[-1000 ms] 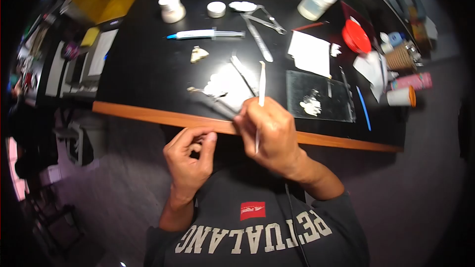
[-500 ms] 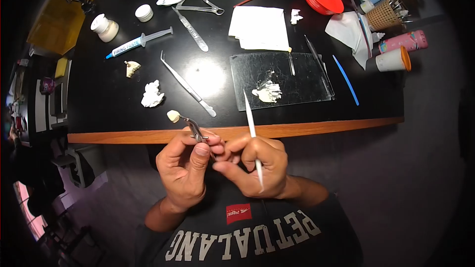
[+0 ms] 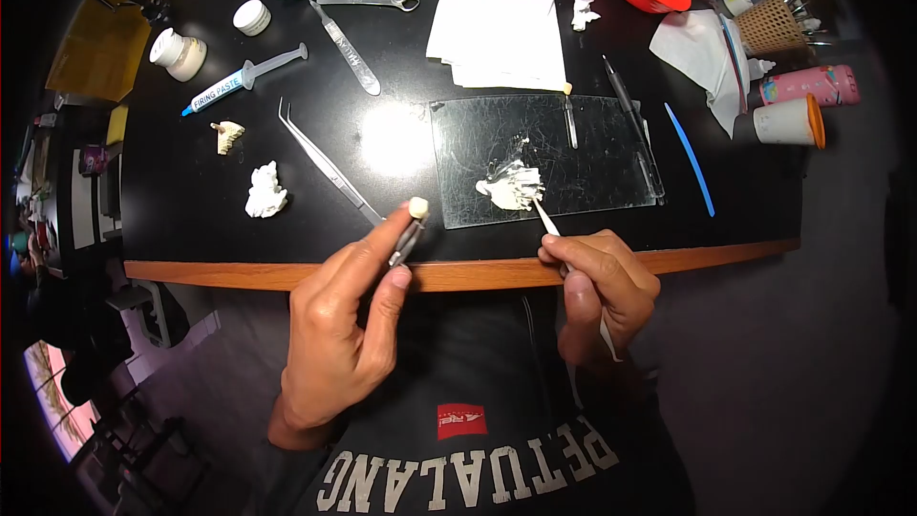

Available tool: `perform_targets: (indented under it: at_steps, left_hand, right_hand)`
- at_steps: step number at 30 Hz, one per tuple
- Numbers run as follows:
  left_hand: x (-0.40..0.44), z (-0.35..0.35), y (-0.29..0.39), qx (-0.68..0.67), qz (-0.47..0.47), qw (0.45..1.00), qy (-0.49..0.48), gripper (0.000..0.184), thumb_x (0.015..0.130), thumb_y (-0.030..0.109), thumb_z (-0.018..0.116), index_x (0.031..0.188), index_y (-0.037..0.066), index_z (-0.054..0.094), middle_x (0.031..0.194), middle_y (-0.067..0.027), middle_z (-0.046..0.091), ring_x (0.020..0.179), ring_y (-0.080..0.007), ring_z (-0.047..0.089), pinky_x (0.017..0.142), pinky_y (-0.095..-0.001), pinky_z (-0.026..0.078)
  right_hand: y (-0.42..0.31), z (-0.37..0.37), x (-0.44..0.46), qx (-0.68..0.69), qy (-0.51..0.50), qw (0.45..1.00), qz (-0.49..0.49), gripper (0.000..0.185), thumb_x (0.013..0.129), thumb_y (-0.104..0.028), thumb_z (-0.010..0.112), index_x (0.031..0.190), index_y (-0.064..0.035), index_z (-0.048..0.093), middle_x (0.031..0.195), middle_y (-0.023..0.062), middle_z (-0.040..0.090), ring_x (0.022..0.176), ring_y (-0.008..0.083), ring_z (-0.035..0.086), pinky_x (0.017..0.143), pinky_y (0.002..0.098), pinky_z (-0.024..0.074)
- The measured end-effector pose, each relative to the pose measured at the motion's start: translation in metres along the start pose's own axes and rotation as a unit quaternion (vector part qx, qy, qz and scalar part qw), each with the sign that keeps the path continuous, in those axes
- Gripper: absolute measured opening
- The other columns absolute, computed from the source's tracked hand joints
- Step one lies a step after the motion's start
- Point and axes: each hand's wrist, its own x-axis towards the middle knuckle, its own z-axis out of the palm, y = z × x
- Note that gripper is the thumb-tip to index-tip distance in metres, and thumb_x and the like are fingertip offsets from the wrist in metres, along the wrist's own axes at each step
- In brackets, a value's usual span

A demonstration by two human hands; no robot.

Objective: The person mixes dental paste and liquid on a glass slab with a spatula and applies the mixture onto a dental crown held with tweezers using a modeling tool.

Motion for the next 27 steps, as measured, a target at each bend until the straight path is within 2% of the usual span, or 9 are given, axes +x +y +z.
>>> perform_targets:
  at_steps: [1, 2, 7, 10, 13, 19, 27]
  left_hand:
    - [0.000, 0.001, -0.002, 0.006, 0.029, 1.000, -0.003, 0.049, 0.101, -0.001, 0.074, 0.149, -0.003, 0.066, 0.088, -0.0120, 0.071, 0.070, -0.0162, 0.062, 0.067, -0.0315, 0.051]
    - [0.001, -0.002, 0.007, 0.005, -0.019, 1.000, -0.024, 0.050, 0.098, -0.002, 0.077, 0.147, 0.000, 0.069, 0.085, -0.0126, 0.070, 0.067, -0.0189, 0.062, 0.065, -0.0347, 0.051]
    - [-0.001, -0.001, 0.001, 0.028, -0.002, 1.000, -0.010, 0.049, 0.098, 0.001, 0.078, 0.146, 0.002, 0.070, 0.080, -0.0118, 0.066, 0.063, -0.0208, 0.058, 0.062, -0.0346, 0.049]
    - [-0.001, -0.003, 0.003, 0.036, -0.015, 0.999, -0.021, 0.047, 0.099, 0.003, 0.077, 0.146, 0.002, 0.070, 0.076, -0.0113, 0.062, 0.060, -0.0222, 0.056, 0.060, -0.0355, 0.047]
    - [-0.001, -0.007, 0.003, 0.037, -0.033, 0.998, -0.040, 0.047, 0.100, 0.004, 0.077, 0.147, 0.003, 0.070, 0.072, -0.0109, 0.057, 0.057, -0.0228, 0.053, 0.059, -0.0373, 0.046]
    - [-0.001, -0.007, 0.003, 0.046, -0.032, 0.997, -0.053, 0.048, 0.099, 0.006, 0.078, 0.146, 0.005, 0.071, 0.069, -0.0099, 0.051, 0.055, -0.0222, 0.049, 0.057, -0.0387, 0.044]
    - [-0.002, -0.006, 0.002, 0.040, -0.030, 0.998, -0.045, 0.047, 0.098, 0.006, 0.079, 0.145, 0.005, 0.072, 0.069, -0.0092, 0.051, 0.054, -0.0215, 0.048, 0.055, -0.0388, 0.043]
  right_hand:
    - [-0.001, -0.001, -0.001, -0.001, -0.011, 1.000, 0.019, 0.026, 0.093, -0.003, 0.063, 0.114, 0.0076, 0.075, 0.090, 0.0167, 0.079, 0.073, 0.0233, 0.073, 0.068, 0.0341, 0.0568]
    - [-0.002, 0.000, -0.001, 0.011, -0.008, 0.999, 0.032, 0.027, 0.093, -0.003, 0.063, 0.115, 0.0074, 0.075, 0.090, 0.0163, 0.079, 0.072, 0.0234, 0.073, 0.067, 0.0338, 0.0567]
    - [-0.014, 0.003, -0.001, 0.046, 0.013, 0.991, 0.126, 0.025, 0.093, -0.003, 0.064, 0.115, 0.0053, 0.072, 0.089, 0.0141, 0.080, 0.070, 0.0217, 0.072, 0.062, 0.0318, 0.0548]
    - [0.003, 0.006, -0.011, 0.060, 0.034, 0.996, 0.062, 0.023, 0.091, 0.000, 0.065, 0.112, 0.0033, 0.070, 0.086, 0.0128, 0.078, 0.066, 0.0198, 0.069, 0.059, 0.0308, 0.0531]
    - [0.007, 0.006, -0.001, 0.001, 0.034, 0.999, -0.037, 0.018, 0.087, 0.003, 0.067, 0.105, 0.0015, 0.070, 0.083, 0.0114, 0.076, 0.064, 0.0187, 0.067, 0.058, 0.0306, 0.0523]
    - [0.004, 0.008, 0.000, -0.051, 0.029, 0.998, -0.036, 0.017, 0.083, 0.006, 0.070, 0.098, -0.0003, 0.074, 0.080, 0.0104, 0.073, 0.064, 0.0195, 0.067, 0.057, 0.0308, 0.0522]
    - [0.002, 0.009, 0.001, -0.053, 0.019, 0.998, -0.028, 0.018, 0.084, 0.005, 0.073, 0.100, -0.0013, 0.075, 0.083, 0.0106, 0.074, 0.067, 0.0207, 0.069, 0.058, 0.0314, 0.0550]
